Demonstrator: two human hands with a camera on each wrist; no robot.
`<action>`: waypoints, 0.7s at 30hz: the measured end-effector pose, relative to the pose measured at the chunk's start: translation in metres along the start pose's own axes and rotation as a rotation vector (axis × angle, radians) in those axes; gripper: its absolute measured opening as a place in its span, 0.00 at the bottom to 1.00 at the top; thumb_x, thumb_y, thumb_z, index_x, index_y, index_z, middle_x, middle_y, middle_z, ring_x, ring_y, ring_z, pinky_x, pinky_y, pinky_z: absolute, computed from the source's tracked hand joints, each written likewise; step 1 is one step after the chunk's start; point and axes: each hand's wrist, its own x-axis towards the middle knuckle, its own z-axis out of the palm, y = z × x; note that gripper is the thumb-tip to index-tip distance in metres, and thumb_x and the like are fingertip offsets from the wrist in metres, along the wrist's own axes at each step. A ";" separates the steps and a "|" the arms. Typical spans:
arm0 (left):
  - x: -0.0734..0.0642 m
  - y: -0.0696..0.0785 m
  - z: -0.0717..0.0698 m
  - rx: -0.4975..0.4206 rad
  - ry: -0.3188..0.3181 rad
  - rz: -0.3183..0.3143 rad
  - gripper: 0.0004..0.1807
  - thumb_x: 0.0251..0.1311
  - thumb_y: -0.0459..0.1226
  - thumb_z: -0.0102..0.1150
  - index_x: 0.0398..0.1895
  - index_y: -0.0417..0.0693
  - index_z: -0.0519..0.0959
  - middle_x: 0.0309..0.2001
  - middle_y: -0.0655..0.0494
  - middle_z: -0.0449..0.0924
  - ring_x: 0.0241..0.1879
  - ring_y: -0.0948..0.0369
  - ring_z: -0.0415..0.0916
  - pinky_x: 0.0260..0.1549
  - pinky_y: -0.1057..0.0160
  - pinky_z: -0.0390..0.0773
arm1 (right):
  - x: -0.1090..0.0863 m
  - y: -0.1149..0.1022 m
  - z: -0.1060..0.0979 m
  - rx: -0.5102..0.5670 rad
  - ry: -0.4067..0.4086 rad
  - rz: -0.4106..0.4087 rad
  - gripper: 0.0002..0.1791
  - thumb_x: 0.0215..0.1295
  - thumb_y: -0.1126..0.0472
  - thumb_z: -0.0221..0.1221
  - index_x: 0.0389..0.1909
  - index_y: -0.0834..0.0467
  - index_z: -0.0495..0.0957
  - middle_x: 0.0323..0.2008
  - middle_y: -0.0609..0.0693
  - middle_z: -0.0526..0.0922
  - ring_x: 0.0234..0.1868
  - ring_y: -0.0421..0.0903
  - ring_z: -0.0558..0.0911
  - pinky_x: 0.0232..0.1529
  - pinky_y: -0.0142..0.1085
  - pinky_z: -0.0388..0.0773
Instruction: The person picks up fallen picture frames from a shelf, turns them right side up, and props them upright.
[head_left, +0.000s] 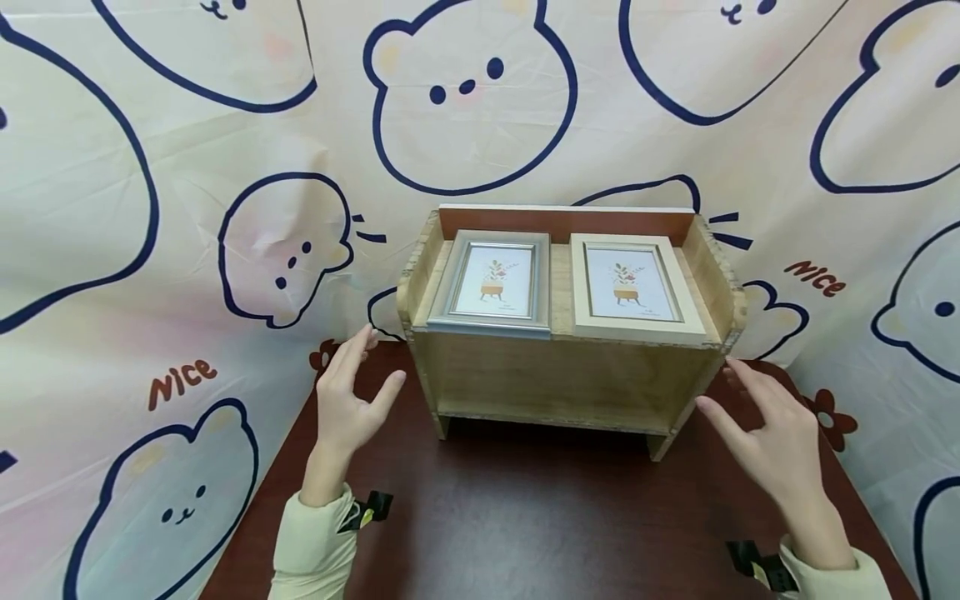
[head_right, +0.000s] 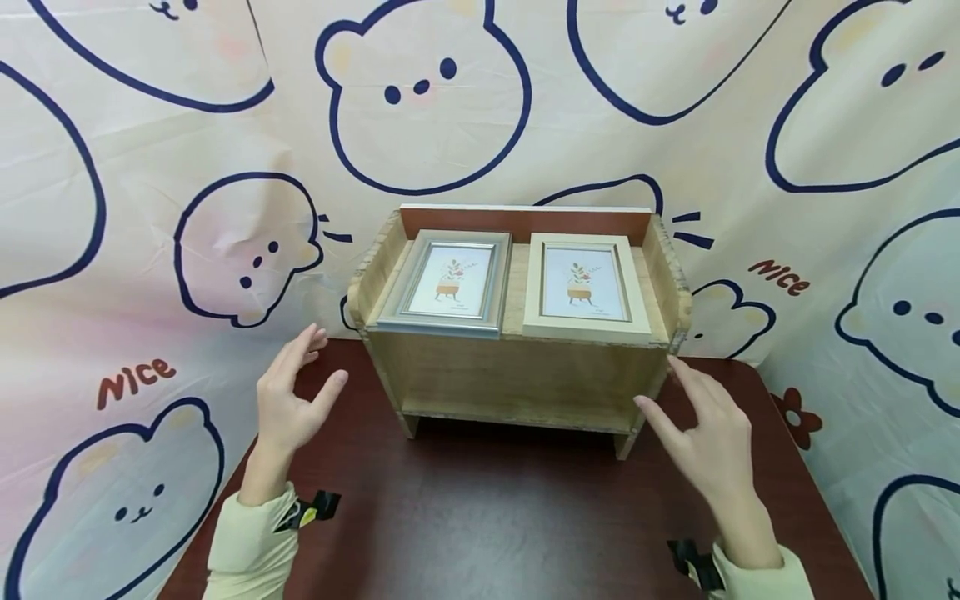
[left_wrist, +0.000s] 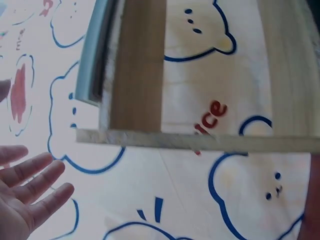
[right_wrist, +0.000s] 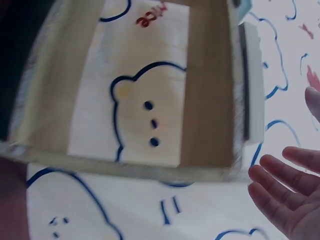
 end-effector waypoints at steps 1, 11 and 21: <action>0.003 0.001 0.002 -0.012 0.003 -0.003 0.35 0.55 0.54 0.56 0.55 0.33 0.71 0.44 0.40 0.77 0.43 0.48 0.74 0.46 0.70 0.72 | 0.004 -0.003 0.001 0.005 0.000 -0.008 0.30 0.44 0.61 0.69 0.53 0.62 0.75 0.41 0.62 0.80 0.42 0.42 0.75 0.45 0.13 0.56; 0.030 0.013 0.021 -0.108 -0.022 -0.038 0.27 0.41 0.28 0.67 0.49 0.28 0.73 0.39 0.37 0.77 0.38 0.49 0.77 0.40 0.63 0.77 | 0.049 -0.033 0.011 0.136 -0.010 -0.091 0.23 0.46 0.66 0.67 0.47 0.65 0.78 0.34 0.58 0.82 0.33 0.36 0.74 0.37 0.16 0.65; 0.043 0.020 0.036 -0.080 -0.042 -0.252 0.24 0.46 0.33 0.66 0.46 0.26 0.74 0.28 0.39 0.79 0.23 0.52 0.78 0.24 0.56 0.80 | 0.091 -0.057 0.025 0.233 -0.160 -0.053 0.19 0.53 0.64 0.63 0.48 0.66 0.77 0.35 0.60 0.82 0.32 0.48 0.80 0.34 0.15 0.70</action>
